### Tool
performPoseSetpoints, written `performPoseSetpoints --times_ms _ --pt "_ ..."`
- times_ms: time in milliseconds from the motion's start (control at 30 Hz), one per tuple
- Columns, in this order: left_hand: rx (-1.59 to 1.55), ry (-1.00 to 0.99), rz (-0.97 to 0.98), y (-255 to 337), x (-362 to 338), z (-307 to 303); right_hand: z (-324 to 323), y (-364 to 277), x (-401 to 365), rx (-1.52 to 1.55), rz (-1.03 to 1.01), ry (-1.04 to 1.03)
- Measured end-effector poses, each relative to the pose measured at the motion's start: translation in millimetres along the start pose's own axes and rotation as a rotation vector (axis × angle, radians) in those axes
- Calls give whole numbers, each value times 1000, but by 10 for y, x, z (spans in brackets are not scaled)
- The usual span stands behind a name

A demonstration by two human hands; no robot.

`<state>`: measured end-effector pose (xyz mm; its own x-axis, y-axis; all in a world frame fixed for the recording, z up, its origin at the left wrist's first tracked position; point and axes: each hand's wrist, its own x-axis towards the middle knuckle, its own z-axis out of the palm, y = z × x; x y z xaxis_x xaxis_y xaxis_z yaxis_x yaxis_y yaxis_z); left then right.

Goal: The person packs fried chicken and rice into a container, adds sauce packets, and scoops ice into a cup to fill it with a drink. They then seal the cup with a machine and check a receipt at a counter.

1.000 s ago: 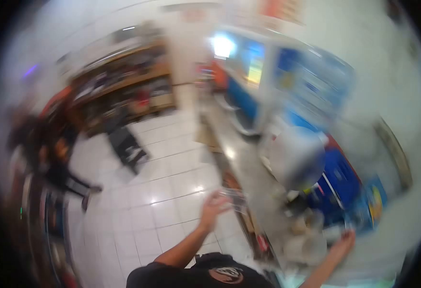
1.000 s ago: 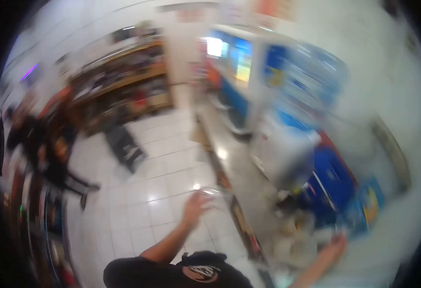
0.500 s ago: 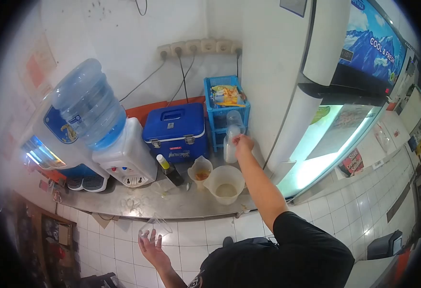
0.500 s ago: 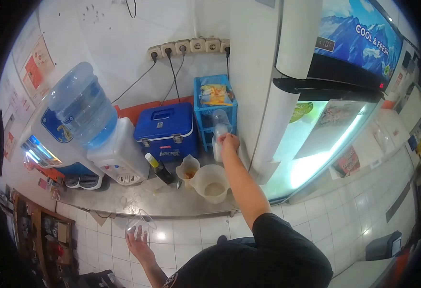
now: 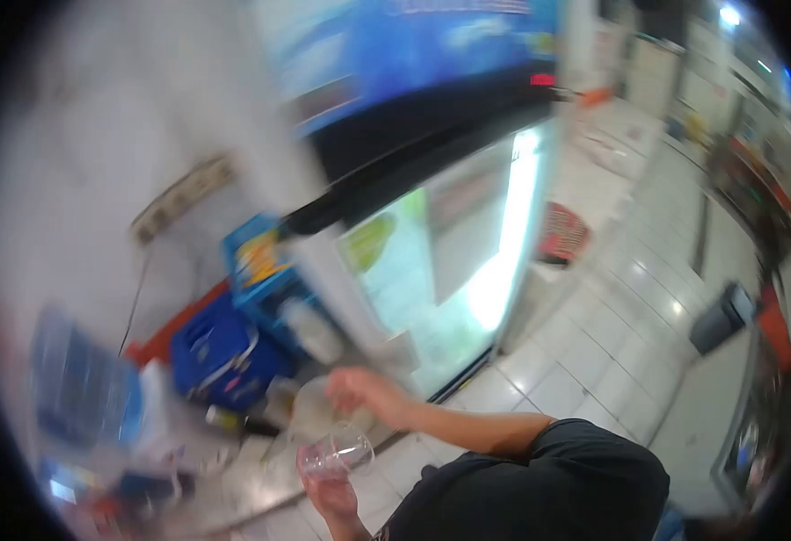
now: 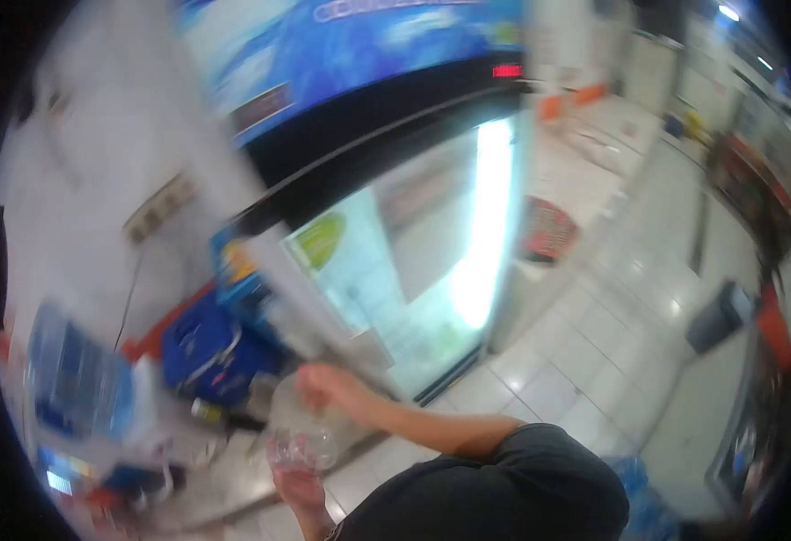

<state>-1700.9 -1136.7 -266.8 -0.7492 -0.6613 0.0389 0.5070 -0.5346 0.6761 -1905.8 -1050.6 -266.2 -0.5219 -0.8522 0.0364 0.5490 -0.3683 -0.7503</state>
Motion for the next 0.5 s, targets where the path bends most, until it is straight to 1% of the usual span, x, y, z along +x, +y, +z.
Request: performPoseSetpoints --times_ms 33,67,100,133,167,200,233,300,333,367,400,433,467,500 --pt "34 -81 -32 -176 109 201 -123 -142 -232 26 -37 -88" --pt "40 -59 -88 -369 152 466 -168 -487 -603 -33 -7 -68" --pt "37 -121 -132 -653 250 607 -266 -792 -1003 -87 31 -56" --pt "24 -211 -242 -993 336 701 -502 -994 -1254 -97 -18 -15" --pt "18 -287 -340 -1280 370 837 -716 -1134 -1490 -232 -218 -42" --pt "39 -237 -354 -1595 311 1223 -927 -1278 -1712 -375 -408 -70" --pt "33 -264 -368 -1874 242 1537 -1146 -1405 -1957 -391 -427 -50" --pt "-35 -524 -572 -2494 65 2196 -1643 -1763 -2509 -262 -406 262" --pt "-41 -528 -591 -2805 -41 2484 -1849 -1956 -2821 -264 -407 282" --pt "34 -594 -700 -3095 -143 2716 -2008 -2125 -3133 -312 -437 358" --pt "106 -667 -807 -3259 -148 2927 -2057 -2345 -3316 -367 -471 435" --pt "110 -678 -824 -3596 -155 3177 -2269 -2606 -3523 -426 -512 508" --pt "243 -845 -803 -3905 -171 3387 -2448 -2815 -3703 -423 -517 528" --pt "372 -1007 -775 -4103 -226 3587 -2577 -2990 -3876 -558 -494 598"
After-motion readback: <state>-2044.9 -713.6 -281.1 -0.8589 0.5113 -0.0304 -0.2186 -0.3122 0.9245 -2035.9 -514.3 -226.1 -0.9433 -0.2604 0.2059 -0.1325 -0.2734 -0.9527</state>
